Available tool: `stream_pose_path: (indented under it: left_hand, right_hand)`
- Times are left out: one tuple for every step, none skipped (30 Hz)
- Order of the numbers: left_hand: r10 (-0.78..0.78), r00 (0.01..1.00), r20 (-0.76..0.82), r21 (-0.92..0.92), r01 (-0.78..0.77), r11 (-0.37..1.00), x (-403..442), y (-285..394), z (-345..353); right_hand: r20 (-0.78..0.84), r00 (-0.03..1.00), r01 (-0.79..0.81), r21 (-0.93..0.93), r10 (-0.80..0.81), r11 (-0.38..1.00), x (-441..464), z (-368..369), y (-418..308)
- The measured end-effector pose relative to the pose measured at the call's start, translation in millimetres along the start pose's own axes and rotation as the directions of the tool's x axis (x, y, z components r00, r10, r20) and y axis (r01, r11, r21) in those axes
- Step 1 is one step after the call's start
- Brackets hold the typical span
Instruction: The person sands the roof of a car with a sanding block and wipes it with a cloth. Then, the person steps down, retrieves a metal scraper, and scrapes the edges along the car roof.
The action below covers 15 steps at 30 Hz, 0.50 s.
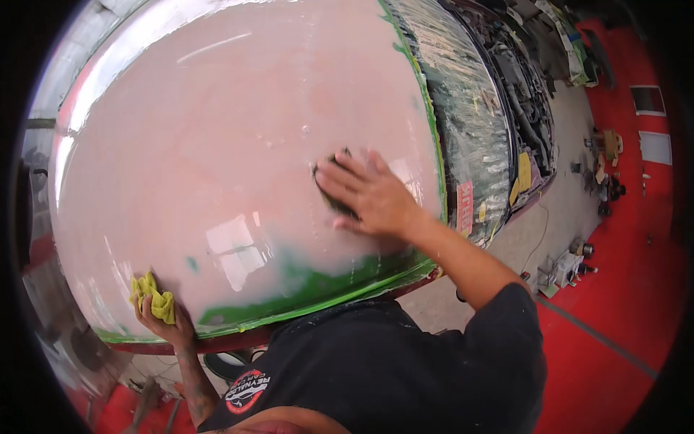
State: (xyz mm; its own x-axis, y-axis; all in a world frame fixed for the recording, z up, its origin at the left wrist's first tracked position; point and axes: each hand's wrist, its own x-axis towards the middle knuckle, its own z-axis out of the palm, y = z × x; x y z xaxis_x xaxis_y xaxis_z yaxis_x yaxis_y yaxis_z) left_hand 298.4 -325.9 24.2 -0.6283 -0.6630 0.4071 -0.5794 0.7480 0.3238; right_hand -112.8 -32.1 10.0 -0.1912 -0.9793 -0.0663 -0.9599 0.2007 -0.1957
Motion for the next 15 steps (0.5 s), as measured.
stream_pose_path:
  left_hand:
    - [0.001,1.0,-0.007,-0.004,-0.001,1.0,-0.7,-2.6,0.6]
    - [-0.001,1.0,-0.012,-0.002,0.001,1.0,-1.5,-3.2,1.2]
    - [-0.005,1.0,-0.009,-0.007,0.005,1.0,-2.0,-2.2,1.1]
    - [-0.009,1.0,-0.004,-0.012,0.009,1.0,-0.9,-2.1,1.5]
    - [-0.015,1.0,-0.005,-0.01,0.014,1.0,0.5,-2.8,2.4]
    - [-0.014,1.0,0.007,0.007,0.014,1.0,-0.3,-2.9,0.1]
    - [-0.017,1.0,0.013,0.025,0.017,1.0,-2.1,-1.4,-0.5]
    - [-0.021,1.0,0.007,0.03,0.021,0.999,-1.9,-0.1,1.3]
    - [-0.012,1.0,0.012,0.015,0.012,1.0,-0.3,-0.8,0.7]
    - [-0.003,1.0,0.014,-0.005,0.003,1.0,0.1,-0.8,-0.2]
    - [0.006,1.0,0.002,-0.014,-0.005,1.0,1.9,-0.3,2.3]
    - [0.0,1.0,-0.002,-0.01,0.0,1.0,1.8,0.6,1.8]
    - [-0.004,1.0,0.001,-0.005,0.004,1.0,1.2,1.4,-0.4]
    - [0.006,1.0,0.003,-0.011,-0.006,1.0,1.7,2.3,-1.3]
    - [0.011,1.0,-0.003,0.0,-0.011,1.0,3.0,3.1,-1.3]
  right_hand:
    - [-0.053,0.999,-0.002,-0.049,-0.001,0.999,32.5,-0.1,31.2]
    - [-0.076,0.997,-0.031,-0.136,0.021,0.99,69.3,-2.4,64.4]
    - [-0.125,0.987,-0.116,-0.104,0.103,0.988,108.4,-1.9,100.0]
    - [-0.133,0.977,-0.181,-0.1,0.168,0.978,149.3,-4.8,136.1]
    - [-0.135,0.95,-0.291,-0.057,0.282,0.955,185.6,-4.5,175.5]
    - [-0.173,0.905,-0.388,0.041,0.389,0.921,217.8,-5.9,208.0]
    - [-0.202,0.848,-0.47,0.139,0.49,0.872,240.9,-8.6,226.3]
    - [-0.206,0.851,-0.463,0.14,0.483,0.875,249.3,-6.7,227.2]
    - [-0.221,0.843,-0.474,0.127,0.491,0.871,248.7,0.3,223.9]
    - [-0.24,0.833,-0.488,0.109,0.499,0.866,243.3,4.6,222.2]
    - [-0.229,0.856,-0.454,0.096,0.464,0.886,225.9,4.2,210.4]
    - [-0.21,0.878,-0.422,0.085,0.43,0.903,194.2,7.6,183.7]
    - [-0.211,0.897,-0.383,0.065,0.388,0.921,157.9,10.2,153.0]
    - [-0.212,0.914,-0.344,0.045,0.346,0.938,117.2,10.4,118.6]
    - [-0.201,0.927,-0.316,0.03,0.315,0.948,73.2,8.3,81.6]
